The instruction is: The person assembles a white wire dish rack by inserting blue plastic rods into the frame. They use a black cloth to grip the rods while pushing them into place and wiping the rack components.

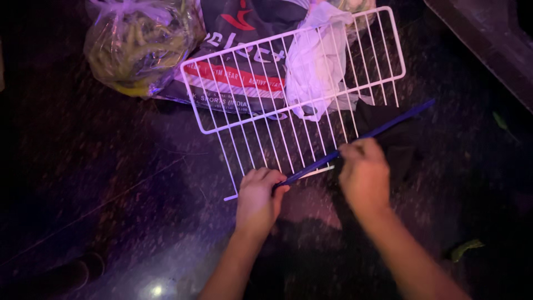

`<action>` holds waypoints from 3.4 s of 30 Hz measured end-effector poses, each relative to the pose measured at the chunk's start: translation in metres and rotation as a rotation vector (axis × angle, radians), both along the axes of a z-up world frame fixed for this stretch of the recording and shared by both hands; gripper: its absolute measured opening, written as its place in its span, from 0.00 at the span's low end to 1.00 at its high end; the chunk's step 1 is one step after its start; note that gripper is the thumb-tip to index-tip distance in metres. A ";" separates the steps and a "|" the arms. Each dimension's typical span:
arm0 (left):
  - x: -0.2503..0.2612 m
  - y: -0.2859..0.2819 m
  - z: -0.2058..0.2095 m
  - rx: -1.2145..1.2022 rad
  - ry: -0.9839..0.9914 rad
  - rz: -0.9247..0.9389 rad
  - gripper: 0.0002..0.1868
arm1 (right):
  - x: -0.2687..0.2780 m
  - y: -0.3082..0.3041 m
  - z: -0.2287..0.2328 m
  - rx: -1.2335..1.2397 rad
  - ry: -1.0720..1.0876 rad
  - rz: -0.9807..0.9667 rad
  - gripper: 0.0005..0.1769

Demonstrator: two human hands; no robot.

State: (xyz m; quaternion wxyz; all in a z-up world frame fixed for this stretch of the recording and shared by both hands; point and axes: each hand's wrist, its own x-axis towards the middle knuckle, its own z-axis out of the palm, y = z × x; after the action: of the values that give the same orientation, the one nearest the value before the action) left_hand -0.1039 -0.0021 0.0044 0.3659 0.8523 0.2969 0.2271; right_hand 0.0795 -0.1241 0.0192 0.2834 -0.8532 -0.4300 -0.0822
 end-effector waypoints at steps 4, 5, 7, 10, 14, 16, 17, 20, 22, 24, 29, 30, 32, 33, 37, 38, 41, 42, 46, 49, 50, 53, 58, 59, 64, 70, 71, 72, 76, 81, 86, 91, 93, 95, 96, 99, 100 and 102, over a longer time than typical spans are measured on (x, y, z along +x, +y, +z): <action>0.004 -0.003 -0.002 0.034 -0.003 0.015 0.09 | -0.001 -0.001 -0.002 -0.028 -0.040 -0.051 0.16; 0.005 -0.003 -0.003 0.039 -0.003 0.028 0.09 | -0.004 -0.001 -0.004 -0.026 -0.027 -0.003 0.16; 0.007 -0.003 -0.004 0.044 0.003 0.044 0.09 | -0.008 -0.003 -0.006 -0.023 0.001 0.095 0.17; 0.006 -0.004 -0.005 0.031 0.020 0.051 0.10 | 0.002 -0.011 -0.004 -0.049 -0.061 0.070 0.20; 0.007 -0.003 -0.008 0.024 0.029 0.075 0.10 | 0.014 -0.015 -0.006 -0.068 -0.042 -0.054 0.17; 0.010 -0.007 -0.010 0.040 0.028 0.083 0.10 | 0.003 -0.017 -0.010 -0.062 -0.047 -0.031 0.19; 0.011 -0.006 -0.010 0.053 0.030 0.085 0.10 | -0.002 -0.017 -0.010 -0.063 -0.039 0.034 0.19; 0.009 -0.006 -0.009 0.065 0.003 0.053 0.11 | -0.006 -0.019 -0.007 -0.065 -0.032 0.134 0.19; 0.006 -0.004 -0.010 0.063 0.008 0.039 0.11 | 0.000 -0.021 -0.002 -0.067 -0.055 0.072 0.17; 0.007 -0.004 -0.012 0.051 0.036 0.043 0.11 | 0.002 -0.018 -0.002 -0.076 -0.064 -0.045 0.17; 0.010 -0.006 -0.014 0.085 0.050 0.063 0.11 | -0.018 -0.020 -0.017 -0.028 -0.022 -0.041 0.17; 0.010 -0.006 -0.013 0.083 0.055 0.063 0.11 | -0.021 -0.022 -0.019 -0.022 -0.009 0.002 0.16; 0.010 -0.004 -0.009 0.071 0.065 0.051 0.11 | -0.019 -0.029 -0.020 -0.023 0.003 0.020 0.17; 0.009 -0.004 -0.010 0.062 0.068 0.044 0.11 | -0.012 -0.037 -0.019 -0.031 -0.004 -0.006 0.18; 0.010 -0.005 -0.014 0.086 0.057 0.053 0.10 | 0.003 -0.047 -0.020 -0.038 0.006 -0.178 0.16; 0.010 -0.007 -0.016 0.097 0.031 0.056 0.10 | -0.001 -0.047 -0.022 -0.034 0.018 -0.172 0.15; 0.009 -0.006 -0.019 0.116 0.009 0.052 0.10 | -0.040 -0.024 -0.030 -0.007 0.023 -0.092 0.15; 0.008 -0.006 -0.018 0.120 0.011 0.046 0.10 | -0.056 -0.017 -0.030 0.000 0.002 -0.033 0.16; 0.007 -0.002 -0.006 0.124 0.082 -0.010 0.10 | -0.087 0.006 -0.026 0.052 0.099 0.054 0.14; -0.004 0.004 0.007 0.171 0.149 -0.110 0.11 | -0.080 0.005 -0.022 0.065 0.083 -0.003 0.14; -0.009 0.007 0.011 0.194 0.182 -0.114 0.12 | -0.076 0.003 -0.021 0.077 0.074 -0.016 0.14; -0.024 0.005 0.015 0.154 0.212 -0.009 0.13 | -0.074 -0.003 -0.024 0.115 0.069 -0.056 0.11; -0.036 0.006 0.009 0.054 0.250 0.081 0.11 | -0.078 -0.006 -0.022 0.112 0.103 -0.066 0.07; -0.037 0.007 0.008 0.043 0.212 0.074 0.10 | -0.078 -0.006 -0.019 0.098 0.100 -0.057 0.07; -0.041 0.001 0.002 -0.011 0.212 0.130 0.09 | -0.081 -0.006 -0.008 0.003 0.105 0.016 0.15; -0.035 0.000 0.002 -0.032 0.208 0.175 0.08 | -0.095 0.010 -0.018 -0.059 0.114 0.086 0.18; -0.036 -0.001 0.003 -0.042 0.202 0.179 0.08 | -0.093 0.008 -0.018 -0.070 0.118 0.107 0.19; -0.037 -0.001 0.004 -0.052 0.197 0.183 0.09 | -0.089 0.006 -0.018 -0.082 0.123 0.129 0.20; -0.034 0.004 0.005 -0.071 0.192 0.191 0.08 | -0.051 -0.010 -0.008 -0.134 0.064 0.048 0.19; -0.034 0.002 0.005 -0.064 0.178 0.189 0.08 | -0.057 -0.011 -0.008 -0.136 0.087 0.025 0.18; -0.033 0.002 0.007 -0.057 0.187 0.191 0.06 | -0.085 0.013 -0.012 -0.068 0.104 0.109 0.14; -0.032 0.004 0.006 -0.137 0.183 0.199 0.09 | -0.063 0.010 0.000 -0.067 0.149 0.100 0.06; -0.034 0.004 0.005 -0.094 0.156 0.188 0.08 | -0.059 0.007 0.003 -0.042 0.124 0.100 0.05; -0.035 0.002 0.005 -0.059 0.170 0.178 0.07 | -0.064 0.008 0.003 -0.049 0.145 0.132 0.05; -0.035 0.002 0.005 -0.040 0.176 0.172 0.07 | -0.068 0.010 0.003 -0.050 0.154 0.148 0.05; -0.034 0.002 0.006 -0.015 0.147 0.164 0.07 | -0.085 0.021 0.000 -0.078 0.201 0.148 0.03; -0.033 0.002 0.006 -0.025 0.158 0.160 0.06 | -0.088 0.023 0.000 -0.058 0.204 0.166 0.04; -0.034 0.002 0.006 -0.045 0.183 0.155 0.06 | -0.088 0.023 0.000 -0.019 0.213 0.206 0.05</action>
State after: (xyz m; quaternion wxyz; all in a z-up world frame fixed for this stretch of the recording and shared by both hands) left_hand -0.1375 0.0001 0.0105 0.3378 0.8356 0.3990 0.1690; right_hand -0.0087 -0.1014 0.0196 0.3264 -0.8110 -0.4837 0.0425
